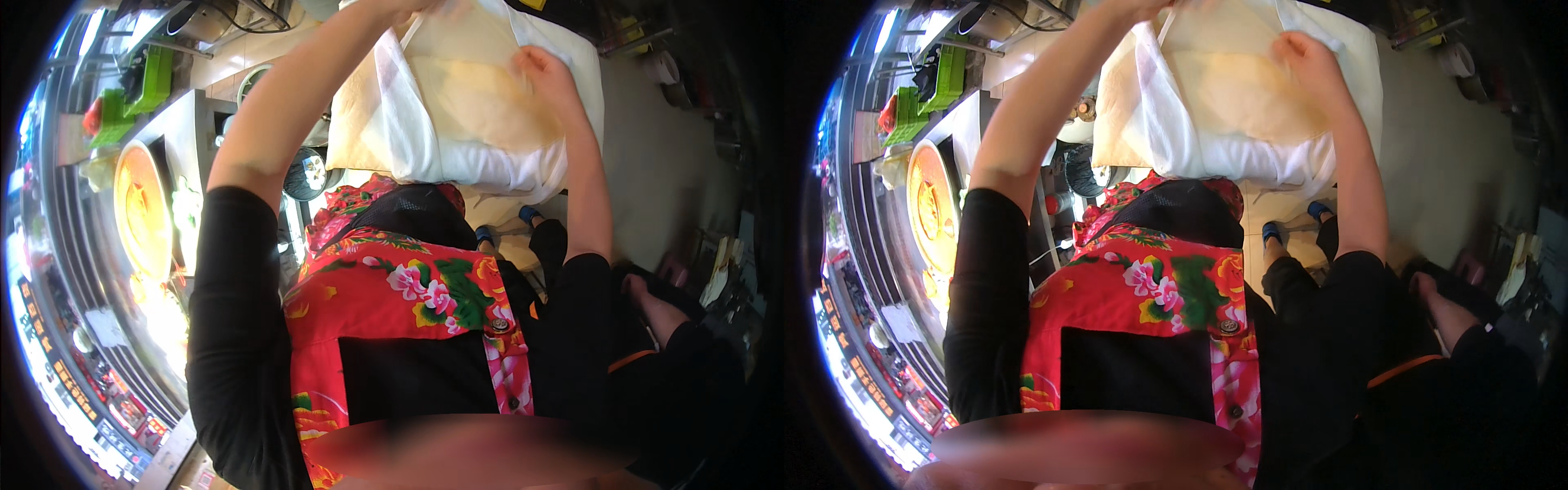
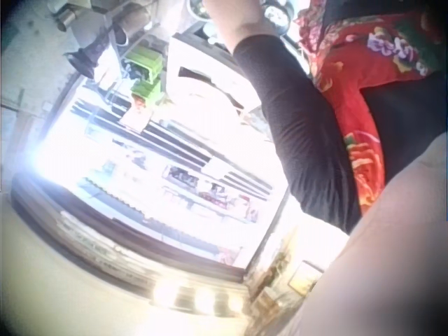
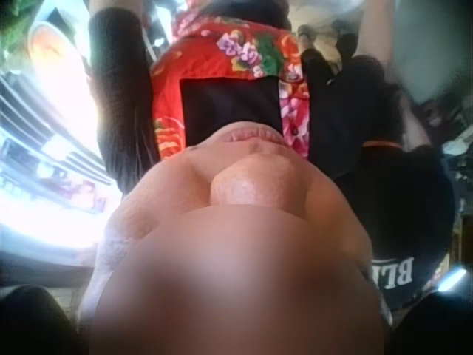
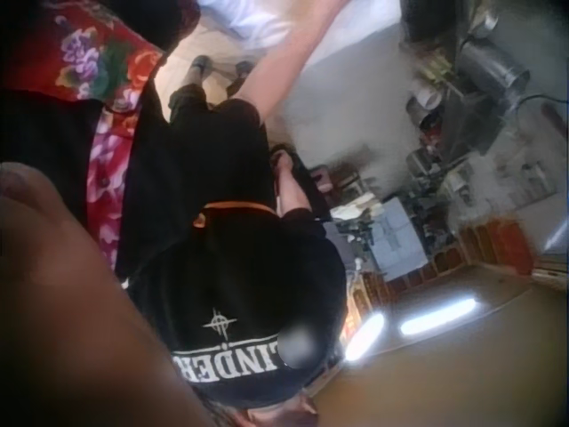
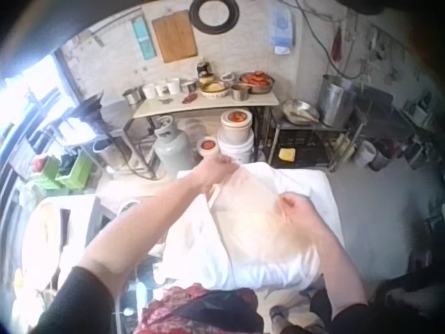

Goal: The person lays a thin sheet on a flat griddle, then uses tongs to place cooked meat and noodles from a large pot onto the sheet. They add chopped green onions and a red sauce, then fold the sheet to enclose the fillings.

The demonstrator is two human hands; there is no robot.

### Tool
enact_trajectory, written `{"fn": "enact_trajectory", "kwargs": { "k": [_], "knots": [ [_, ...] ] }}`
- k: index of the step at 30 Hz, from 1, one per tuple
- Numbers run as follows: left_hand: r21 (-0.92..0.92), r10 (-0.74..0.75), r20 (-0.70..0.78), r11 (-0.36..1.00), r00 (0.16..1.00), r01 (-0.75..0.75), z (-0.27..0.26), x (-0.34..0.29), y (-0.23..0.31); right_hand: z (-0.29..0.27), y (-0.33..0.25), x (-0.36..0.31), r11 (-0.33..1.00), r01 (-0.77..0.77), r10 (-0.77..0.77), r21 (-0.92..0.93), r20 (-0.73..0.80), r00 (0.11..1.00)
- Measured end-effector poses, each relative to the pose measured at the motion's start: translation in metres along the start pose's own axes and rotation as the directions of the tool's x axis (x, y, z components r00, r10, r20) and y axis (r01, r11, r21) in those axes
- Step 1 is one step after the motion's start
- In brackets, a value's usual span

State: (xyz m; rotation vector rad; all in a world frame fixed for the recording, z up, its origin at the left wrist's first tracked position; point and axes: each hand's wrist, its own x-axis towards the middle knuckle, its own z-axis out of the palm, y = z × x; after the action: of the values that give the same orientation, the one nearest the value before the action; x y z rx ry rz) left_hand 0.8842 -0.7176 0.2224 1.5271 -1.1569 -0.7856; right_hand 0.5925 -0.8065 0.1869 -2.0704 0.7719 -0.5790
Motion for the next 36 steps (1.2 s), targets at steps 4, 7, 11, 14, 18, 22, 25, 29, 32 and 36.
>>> {"fn": "enact_trajectory", "kwargs": {
  "k": [4, 7, 11, 14, 18, 22, 25, 29, 32, 36],
  "knots": [
    [0.08, 0.016, -0.083, 0.997, 0.996, -0.009, -0.019, 0.035, 0.041, -0.04, -0.007, 0.08, 0.964, 0.119, -0.15, 0.24, 0.115, 0.982],
    [-0.013, 0.172, -0.151, 0.984, 0.974, -0.176, -0.031, 0.027, 0.074, -0.057, -0.046, 0.12, 0.962, 0.258, -0.26, 0.086, 0.014, 0.966],
    [-0.024, 0.1, -0.225, 0.994, 0.969, -0.108, -0.053, -0.021, 0.102, -0.053, -0.124, 0.121, 0.909, 0.412, -0.413, -0.057, -0.02, 0.91],
    [-0.09, 0.315, -0.235, 0.935, 0.92, -0.343, -0.067, -0.068, 0.099, -0.041, -0.176, 0.104, 0.873, 0.473, -0.475, -0.118, 0.01, 0.88],
    [-0.245, 0.317, -0.307, 0.885, 0.897, -0.396, -0.094, -0.143, 0.073, -0.019, -0.225, 0.089, 0.843, 0.537, -0.532, -0.001, 0.136, 0.836],
    [-0.436, 0.23, -0.499, 0.766, 0.835, -0.472, -0.1, -0.223, 0.037, 0.022, -0.262, 0.064, 0.817, 0.561, -0.567, 0.134, 0.363, 0.739],
    [-0.252, 0.075, -0.662, 0.915, 0.746, -0.316, -0.099, -0.302, 0.002, 0.094, -0.283, 0.035, 0.848, 0.525, -0.487, 0.074, 0.499, 0.717],
    [-0.433, -0.04, -0.608, 0.854, 0.793, -0.289, -0.08, -0.415, -0.04, 0.196, -0.286, -0.015, 0.902, 0.319, -0.425, 0.293, 0.738, 0.524],
    [-0.313, 0.017, -0.653, 0.904, 0.757, -0.29, -0.047, -0.499, -0.068, 0.245, -0.285, -0.052, 0.923, 0.007, -0.362, 0.386, 0.86, 0.359],
    [-0.444, -0.273, -0.752, 0.883, 0.6, -0.155, -0.013, -0.59, -0.085, 0.291, -0.3, -0.105, 0.94, 0.006, -0.334, 0.341, 0.915, 0.229]
  ]
}}
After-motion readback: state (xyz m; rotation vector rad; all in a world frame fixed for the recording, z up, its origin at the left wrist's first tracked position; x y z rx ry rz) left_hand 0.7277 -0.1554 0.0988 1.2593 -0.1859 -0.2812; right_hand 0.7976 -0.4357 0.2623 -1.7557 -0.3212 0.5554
